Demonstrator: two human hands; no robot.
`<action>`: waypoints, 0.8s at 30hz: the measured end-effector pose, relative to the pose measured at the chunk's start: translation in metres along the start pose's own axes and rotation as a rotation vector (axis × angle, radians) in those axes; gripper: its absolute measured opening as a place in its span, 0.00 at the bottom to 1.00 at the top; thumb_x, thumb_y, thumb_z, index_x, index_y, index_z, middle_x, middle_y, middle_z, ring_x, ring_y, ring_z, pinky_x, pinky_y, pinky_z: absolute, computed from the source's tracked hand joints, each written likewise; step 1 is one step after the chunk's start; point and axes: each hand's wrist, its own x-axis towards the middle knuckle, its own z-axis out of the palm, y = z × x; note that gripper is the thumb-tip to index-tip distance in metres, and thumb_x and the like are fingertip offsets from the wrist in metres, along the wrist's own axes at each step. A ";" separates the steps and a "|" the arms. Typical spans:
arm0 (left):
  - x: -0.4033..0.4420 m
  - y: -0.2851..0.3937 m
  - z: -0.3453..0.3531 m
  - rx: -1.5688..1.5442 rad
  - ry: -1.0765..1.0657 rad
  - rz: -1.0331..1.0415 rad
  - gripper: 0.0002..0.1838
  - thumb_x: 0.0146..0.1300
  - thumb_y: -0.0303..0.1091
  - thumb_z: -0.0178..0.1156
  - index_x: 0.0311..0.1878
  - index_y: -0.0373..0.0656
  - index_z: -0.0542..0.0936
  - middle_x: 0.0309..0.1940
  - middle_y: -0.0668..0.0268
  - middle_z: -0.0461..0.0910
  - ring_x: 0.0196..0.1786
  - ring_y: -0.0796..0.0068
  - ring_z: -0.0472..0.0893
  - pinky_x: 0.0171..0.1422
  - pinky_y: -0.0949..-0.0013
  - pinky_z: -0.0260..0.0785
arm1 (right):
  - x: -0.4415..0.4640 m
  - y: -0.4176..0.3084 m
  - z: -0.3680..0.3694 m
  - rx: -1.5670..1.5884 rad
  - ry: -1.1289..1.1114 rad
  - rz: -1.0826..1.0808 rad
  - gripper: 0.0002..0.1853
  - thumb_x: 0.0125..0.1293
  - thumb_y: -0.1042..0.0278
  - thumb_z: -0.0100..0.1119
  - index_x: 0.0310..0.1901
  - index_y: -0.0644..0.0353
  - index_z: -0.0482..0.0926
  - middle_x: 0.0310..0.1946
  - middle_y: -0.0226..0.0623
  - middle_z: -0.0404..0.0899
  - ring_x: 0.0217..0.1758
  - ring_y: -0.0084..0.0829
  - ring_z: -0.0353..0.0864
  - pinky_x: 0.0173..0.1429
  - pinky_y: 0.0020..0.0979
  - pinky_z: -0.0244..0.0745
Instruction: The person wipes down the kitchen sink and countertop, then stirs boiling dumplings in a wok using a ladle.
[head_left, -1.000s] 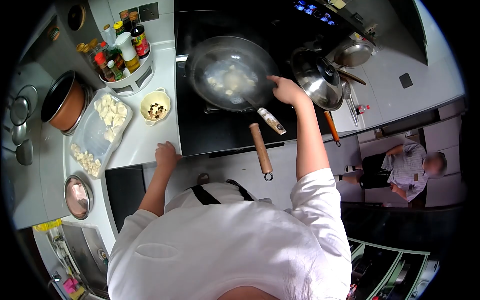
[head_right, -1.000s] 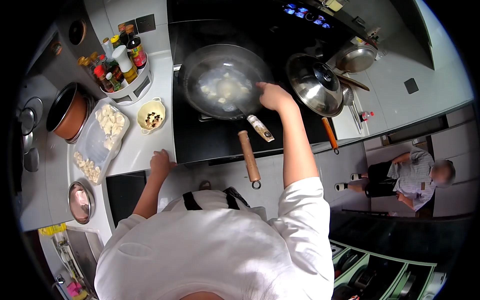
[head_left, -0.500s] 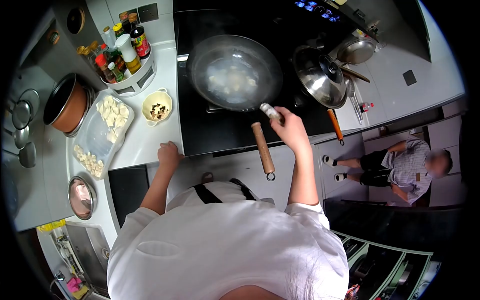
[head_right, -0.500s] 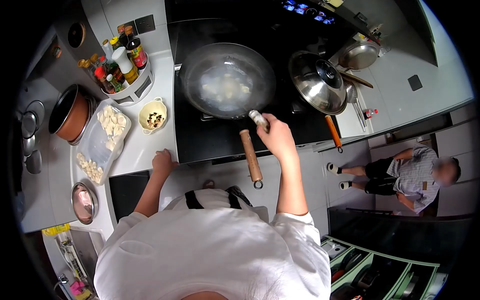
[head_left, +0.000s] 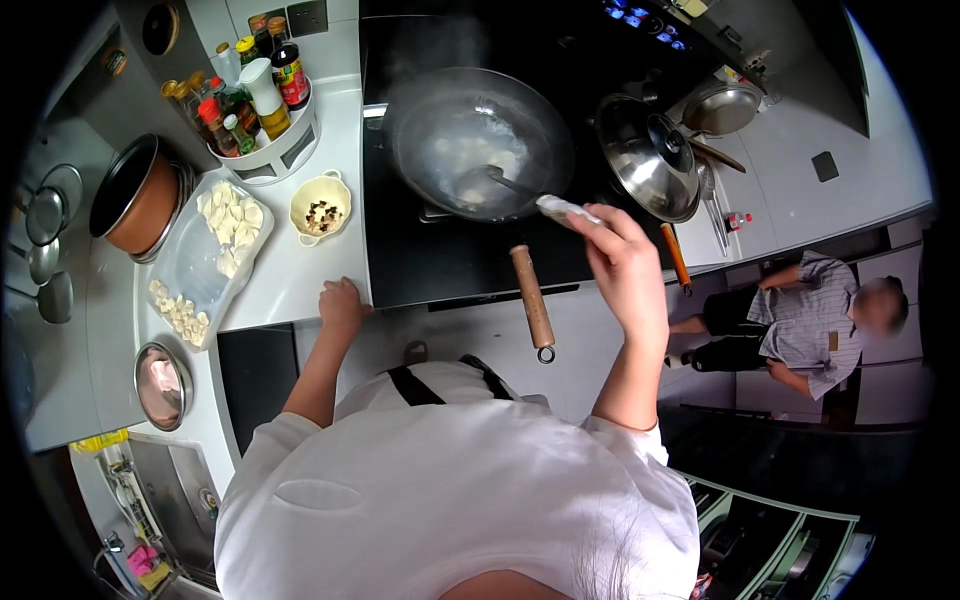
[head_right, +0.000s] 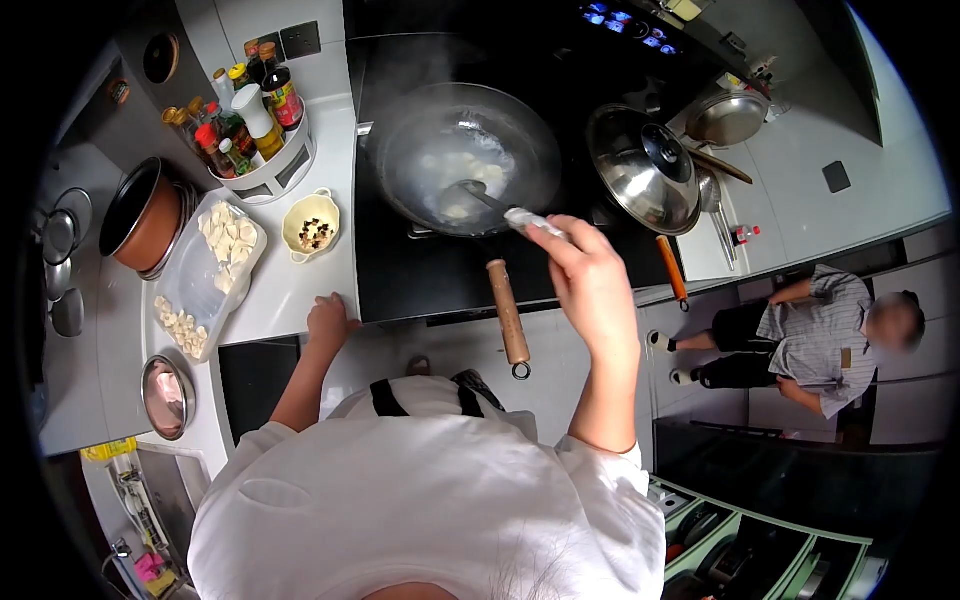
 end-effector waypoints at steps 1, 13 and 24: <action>0.002 -0.001 0.002 0.000 0.002 0.004 0.51 0.48 0.54 0.74 0.69 0.35 0.64 0.63 0.32 0.67 0.55 0.46 0.80 0.57 0.60 0.76 | 0.002 -0.005 0.005 0.073 -0.039 0.033 0.22 0.52 0.85 0.62 0.50 0.56 0.83 0.45 0.40 0.80 0.45 0.43 0.82 0.48 0.36 0.79; 0.001 -0.002 0.007 0.049 0.018 -0.004 0.51 0.50 0.56 0.73 0.71 0.38 0.63 0.65 0.34 0.65 0.57 0.48 0.79 0.57 0.62 0.76 | 0.048 0.022 0.103 0.393 -0.154 -0.022 0.21 0.57 0.79 0.60 0.53 0.51 0.78 0.62 0.42 0.69 0.55 0.47 0.79 0.58 0.38 0.76; 0.002 0.000 0.006 0.058 0.010 -0.011 0.51 0.49 0.57 0.73 0.71 0.38 0.64 0.64 0.33 0.66 0.55 0.49 0.80 0.54 0.61 0.77 | 0.058 0.038 0.106 0.294 0.091 0.038 0.12 0.63 0.71 0.65 0.48 0.55 0.83 0.55 0.48 0.79 0.56 0.49 0.80 0.58 0.38 0.77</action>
